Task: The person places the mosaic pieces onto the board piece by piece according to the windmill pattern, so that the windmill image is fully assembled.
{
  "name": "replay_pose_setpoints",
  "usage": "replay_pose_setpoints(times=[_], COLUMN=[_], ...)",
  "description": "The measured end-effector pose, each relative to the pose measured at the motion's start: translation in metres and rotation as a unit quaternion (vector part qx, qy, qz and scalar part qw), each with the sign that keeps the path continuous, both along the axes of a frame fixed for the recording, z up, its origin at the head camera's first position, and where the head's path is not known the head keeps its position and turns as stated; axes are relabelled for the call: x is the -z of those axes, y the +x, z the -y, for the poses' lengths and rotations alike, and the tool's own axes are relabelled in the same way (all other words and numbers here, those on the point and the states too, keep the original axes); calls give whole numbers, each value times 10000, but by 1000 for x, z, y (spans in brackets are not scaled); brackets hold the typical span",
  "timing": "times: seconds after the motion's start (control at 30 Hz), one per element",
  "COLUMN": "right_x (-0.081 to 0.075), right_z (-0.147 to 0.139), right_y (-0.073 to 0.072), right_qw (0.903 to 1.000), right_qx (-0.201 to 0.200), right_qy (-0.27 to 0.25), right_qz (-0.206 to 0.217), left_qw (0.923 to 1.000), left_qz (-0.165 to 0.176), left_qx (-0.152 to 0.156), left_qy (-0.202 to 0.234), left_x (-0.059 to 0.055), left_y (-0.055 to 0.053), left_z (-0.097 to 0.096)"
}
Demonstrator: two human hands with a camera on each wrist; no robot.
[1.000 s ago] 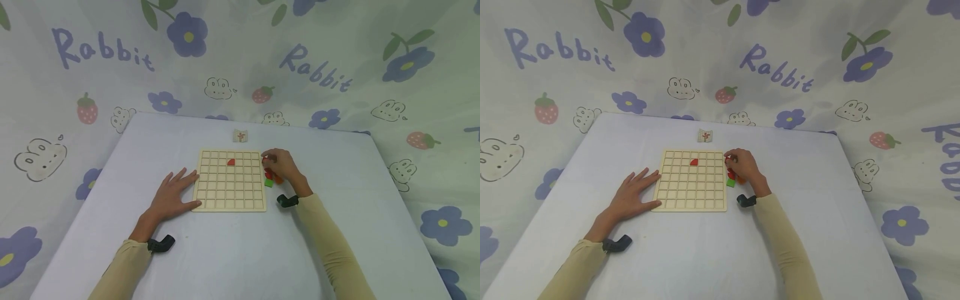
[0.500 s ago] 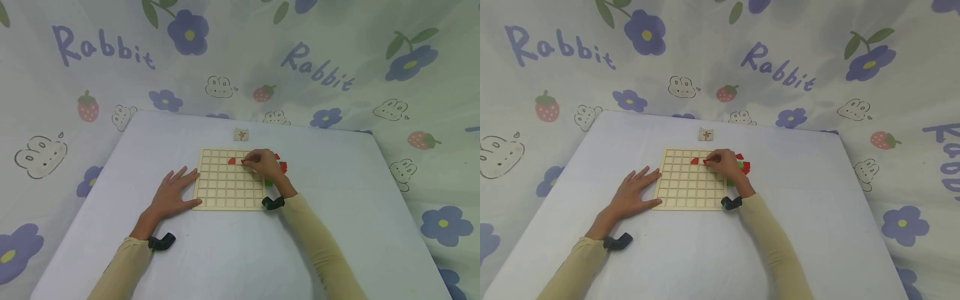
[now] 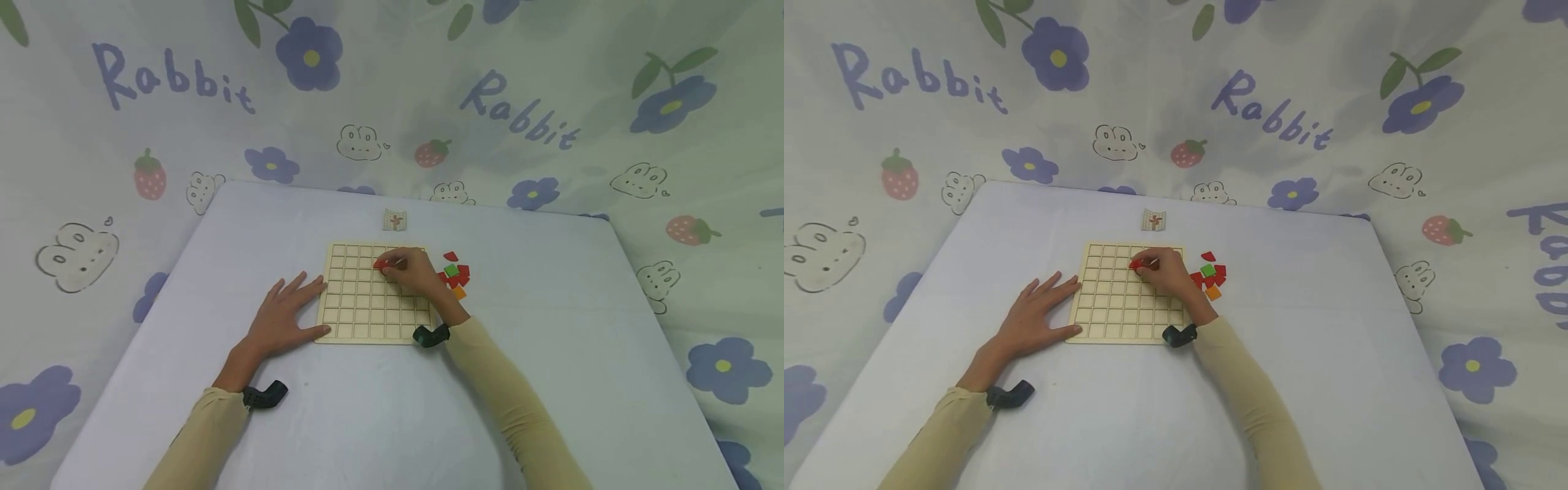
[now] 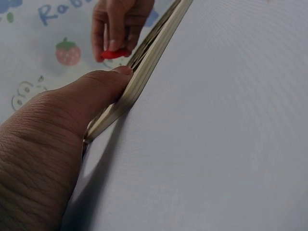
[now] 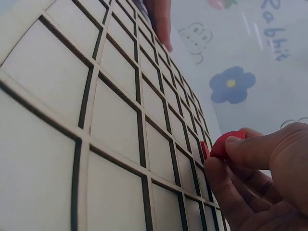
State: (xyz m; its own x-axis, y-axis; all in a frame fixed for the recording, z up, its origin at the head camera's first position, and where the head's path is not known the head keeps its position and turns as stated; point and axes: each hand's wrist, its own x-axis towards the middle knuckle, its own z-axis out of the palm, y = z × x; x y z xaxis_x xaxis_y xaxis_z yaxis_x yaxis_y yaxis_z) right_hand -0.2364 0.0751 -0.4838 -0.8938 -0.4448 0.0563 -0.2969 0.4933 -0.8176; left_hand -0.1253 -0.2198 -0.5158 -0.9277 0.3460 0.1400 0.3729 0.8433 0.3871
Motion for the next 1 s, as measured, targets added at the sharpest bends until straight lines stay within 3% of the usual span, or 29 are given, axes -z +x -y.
replay_pose_setpoints(times=[0.2,0.53,0.8,1.0], right_x=[-2,0,6,8], right_z=[5,8,10,12], right_y=[2,3,5,5], right_qw=[9999,9998,9975,9928], right_qx=[-112,172,368,71], right_qy=[77,66,429,785], right_qz=[-92,44,-423,-902], left_qw=[10000,10000,10000,10000], left_qz=[-40,30,19,18], left_qx=[0,-21,-29,-40], left_qy=[25,-57,-41,-63], left_x=[0,2,0,0], left_y=[0,0,0,1], left_z=[1,1,0,-1])
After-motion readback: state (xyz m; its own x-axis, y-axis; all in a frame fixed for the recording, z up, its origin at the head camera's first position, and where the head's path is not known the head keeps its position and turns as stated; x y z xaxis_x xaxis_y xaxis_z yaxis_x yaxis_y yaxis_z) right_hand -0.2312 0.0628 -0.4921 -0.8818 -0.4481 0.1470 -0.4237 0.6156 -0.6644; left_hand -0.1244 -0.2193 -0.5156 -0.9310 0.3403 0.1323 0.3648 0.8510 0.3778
